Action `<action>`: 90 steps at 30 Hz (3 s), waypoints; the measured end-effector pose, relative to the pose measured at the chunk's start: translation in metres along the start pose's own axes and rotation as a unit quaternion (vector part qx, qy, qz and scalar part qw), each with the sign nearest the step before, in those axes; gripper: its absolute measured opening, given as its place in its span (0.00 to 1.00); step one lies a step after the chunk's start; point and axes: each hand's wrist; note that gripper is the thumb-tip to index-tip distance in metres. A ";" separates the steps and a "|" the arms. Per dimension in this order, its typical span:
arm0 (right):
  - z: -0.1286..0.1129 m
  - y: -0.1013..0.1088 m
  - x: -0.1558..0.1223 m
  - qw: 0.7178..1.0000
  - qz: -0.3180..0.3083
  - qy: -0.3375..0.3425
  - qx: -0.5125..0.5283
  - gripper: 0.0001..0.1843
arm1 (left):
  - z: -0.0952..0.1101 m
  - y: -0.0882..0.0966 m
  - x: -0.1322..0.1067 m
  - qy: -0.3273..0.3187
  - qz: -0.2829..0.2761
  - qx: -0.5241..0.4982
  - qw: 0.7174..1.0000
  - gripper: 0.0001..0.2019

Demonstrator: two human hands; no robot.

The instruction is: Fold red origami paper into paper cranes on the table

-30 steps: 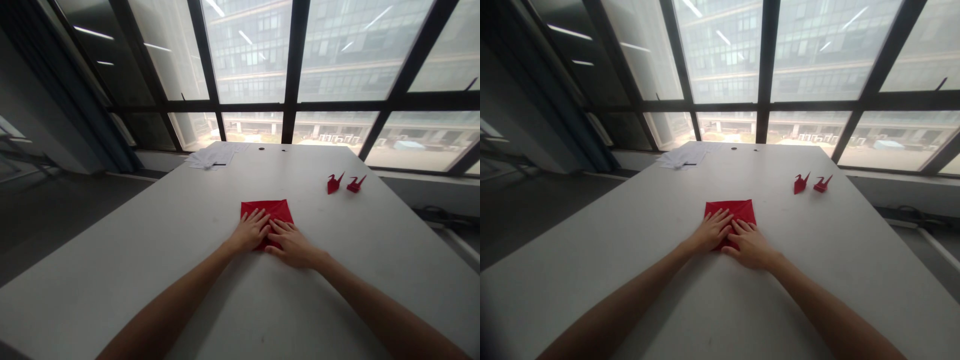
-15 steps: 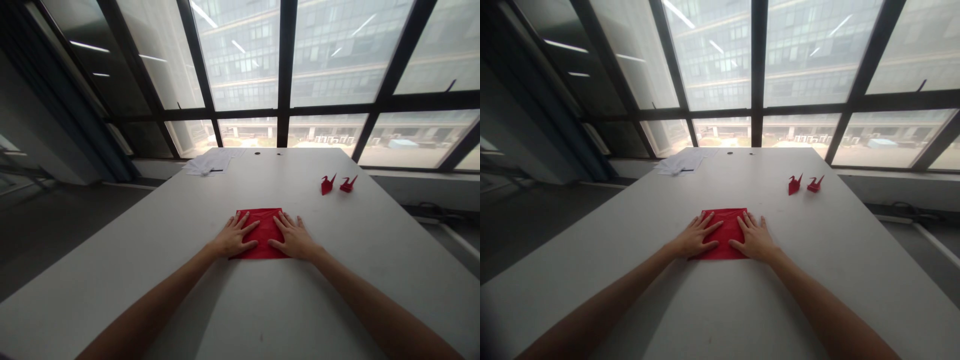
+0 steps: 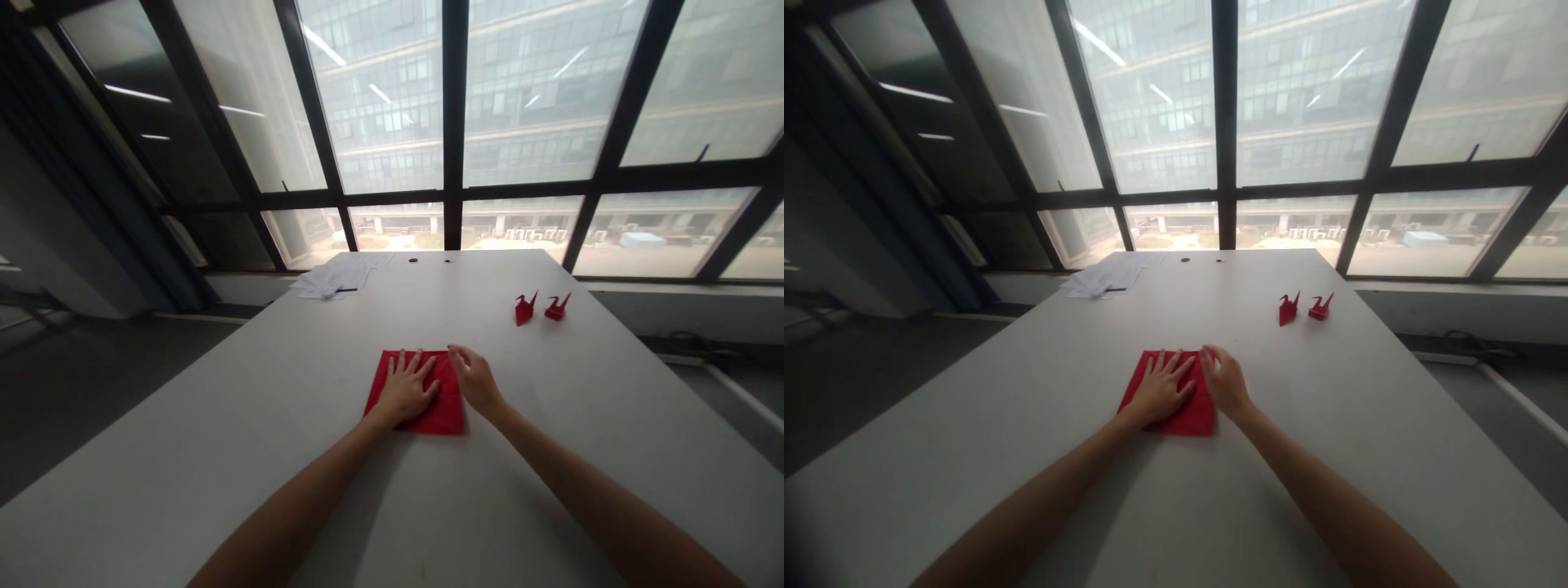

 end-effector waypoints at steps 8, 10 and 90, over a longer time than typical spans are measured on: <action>0.019 -0.011 0.070 0.996 0.019 -0.074 0.041 0.40 | -0.004 -0.004 -0.001 -0.001 0.013 0.009 1.000 0.36; 0.021 -0.010 0.076 0.997 0.035 -0.066 0.002 0.38 | -0.003 -0.005 -0.001 -0.003 0.016 0.010 1.000 0.36; 0.071 0.113 0.081 0.988 0.155 0.006 -0.006 0.15 | 0.036 0.001 0.069 0.102 -0.043 -0.863 0.492 0.13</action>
Point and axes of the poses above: each hand's wrist, its own x-axis towards the middle knuckle, its own y-axis out of the back of the hand, z = x × y, and after that the axes turned 7 degrees about y, right-handed
